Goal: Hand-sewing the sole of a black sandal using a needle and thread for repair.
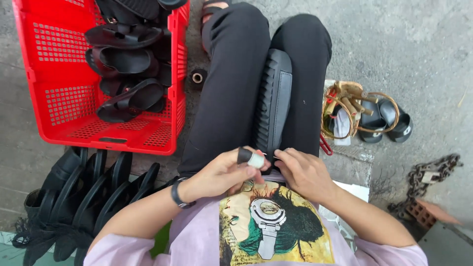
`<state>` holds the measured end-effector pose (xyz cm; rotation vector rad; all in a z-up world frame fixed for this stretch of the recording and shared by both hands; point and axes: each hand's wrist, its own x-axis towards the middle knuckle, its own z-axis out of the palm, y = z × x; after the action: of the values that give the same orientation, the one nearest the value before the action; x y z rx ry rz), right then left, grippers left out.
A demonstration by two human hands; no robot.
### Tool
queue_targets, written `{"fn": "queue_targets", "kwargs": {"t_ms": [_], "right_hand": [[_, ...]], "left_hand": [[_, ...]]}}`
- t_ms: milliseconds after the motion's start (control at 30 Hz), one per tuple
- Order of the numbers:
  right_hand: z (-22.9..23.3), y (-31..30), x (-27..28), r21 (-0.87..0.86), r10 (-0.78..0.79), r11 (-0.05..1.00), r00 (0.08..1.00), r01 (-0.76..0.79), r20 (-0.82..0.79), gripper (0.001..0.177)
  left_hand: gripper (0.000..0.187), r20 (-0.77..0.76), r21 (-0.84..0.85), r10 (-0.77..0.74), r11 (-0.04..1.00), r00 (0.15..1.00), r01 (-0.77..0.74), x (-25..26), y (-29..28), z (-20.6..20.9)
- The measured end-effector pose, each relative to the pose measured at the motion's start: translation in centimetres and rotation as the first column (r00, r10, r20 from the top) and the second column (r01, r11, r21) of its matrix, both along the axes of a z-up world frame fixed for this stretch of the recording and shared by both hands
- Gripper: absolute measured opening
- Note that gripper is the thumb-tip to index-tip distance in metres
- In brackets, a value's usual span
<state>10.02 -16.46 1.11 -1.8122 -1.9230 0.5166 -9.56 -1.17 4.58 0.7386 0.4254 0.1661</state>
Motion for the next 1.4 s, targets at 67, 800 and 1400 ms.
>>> {"fn": "queue_targets", "kwargs": {"t_ms": [67,800,1400], "right_hand": [[-0.3,-0.1,-0.4,0.035,-0.041,0.999,0.999,0.042,-0.028,0.029],[2.8,-0.5,2.2,-0.180,0.083,0.982,0.991,-0.062,0.110,0.019],[2.9,-2.0,1.8,-0.157,-0.205,0.975,0.903,0.156,-0.378,0.030]], "left_hand": [[0.019,-0.094,0.135,0.075,0.989,0.993,-0.062,0.1,-2.5,-4.3],[0.018,0.224,0.970,-0.019,-0.095,0.974,-0.225,2.6,-0.4,-1.8],[0.029,0.231,0.968,-0.206,-0.050,0.951,-0.246,2.3,0.5,-2.0]]}}
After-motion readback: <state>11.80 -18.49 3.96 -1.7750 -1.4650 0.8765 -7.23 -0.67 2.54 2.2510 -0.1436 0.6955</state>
